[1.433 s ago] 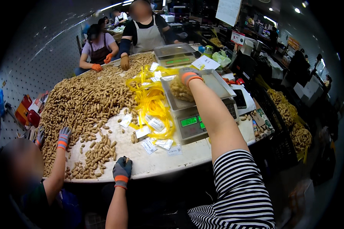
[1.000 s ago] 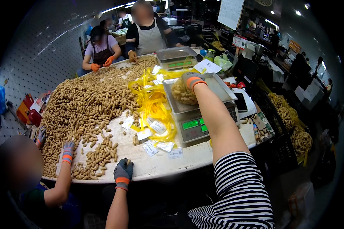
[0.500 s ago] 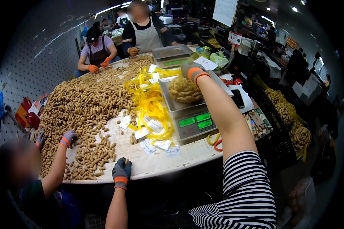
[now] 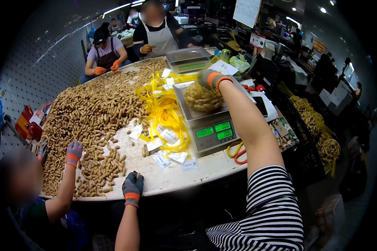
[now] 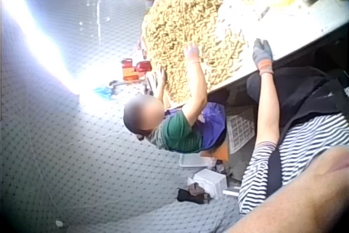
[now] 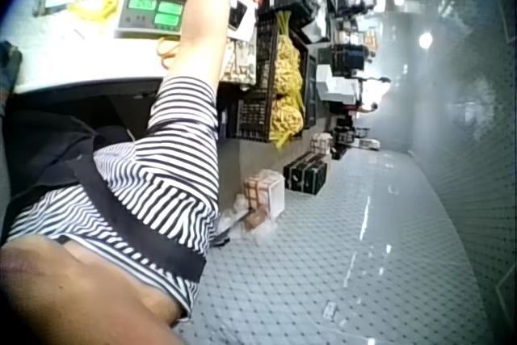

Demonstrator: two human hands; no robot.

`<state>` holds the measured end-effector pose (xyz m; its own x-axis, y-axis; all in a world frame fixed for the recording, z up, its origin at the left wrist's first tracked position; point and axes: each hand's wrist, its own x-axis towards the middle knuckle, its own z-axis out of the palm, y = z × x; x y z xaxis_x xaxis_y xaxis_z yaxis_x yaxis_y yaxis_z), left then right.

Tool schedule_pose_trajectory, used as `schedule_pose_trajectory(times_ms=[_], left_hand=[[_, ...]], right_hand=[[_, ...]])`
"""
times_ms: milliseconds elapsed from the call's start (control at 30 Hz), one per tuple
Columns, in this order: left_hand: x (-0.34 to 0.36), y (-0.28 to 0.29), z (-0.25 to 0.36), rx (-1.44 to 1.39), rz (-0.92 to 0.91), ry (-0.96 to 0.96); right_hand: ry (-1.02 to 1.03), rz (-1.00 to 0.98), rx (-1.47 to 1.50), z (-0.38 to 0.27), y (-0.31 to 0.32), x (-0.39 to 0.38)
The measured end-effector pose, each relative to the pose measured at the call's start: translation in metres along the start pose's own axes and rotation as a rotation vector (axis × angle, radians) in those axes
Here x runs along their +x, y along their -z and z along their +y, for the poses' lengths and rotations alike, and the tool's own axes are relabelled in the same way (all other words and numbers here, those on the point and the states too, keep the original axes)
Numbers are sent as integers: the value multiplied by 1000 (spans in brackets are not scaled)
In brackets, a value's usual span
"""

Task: The person scoops peanuts from a large pile on a table into yellow mesh bags. They place the filled bags onto a digital scale to weigh them, then tie the bags closed and move them aside. The process is repeated continuously with other workers visible in the background.

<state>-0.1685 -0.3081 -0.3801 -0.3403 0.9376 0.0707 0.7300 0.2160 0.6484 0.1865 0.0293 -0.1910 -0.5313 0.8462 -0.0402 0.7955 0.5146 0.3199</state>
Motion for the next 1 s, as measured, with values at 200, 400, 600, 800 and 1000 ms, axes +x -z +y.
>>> schedule_pose_trajectory(times_ms=[200,400,600,800,1000], left_hand=[[1,2,10,-1,-9,-8],[2,2,5,9,-20,2],[5,-6,5,-28,-11,-46],[3,-1,2,-36,-25,52],[-8,-6,-8,-363,114,-20]], right_hand=[[-448,207,429,-8,6,-17],[-335,42,136,-23,51,-47],[-235,927,979,-30,23,-127],[236,970,1729,-233,40,-171],[544,600,1740,-409,94,-166]])
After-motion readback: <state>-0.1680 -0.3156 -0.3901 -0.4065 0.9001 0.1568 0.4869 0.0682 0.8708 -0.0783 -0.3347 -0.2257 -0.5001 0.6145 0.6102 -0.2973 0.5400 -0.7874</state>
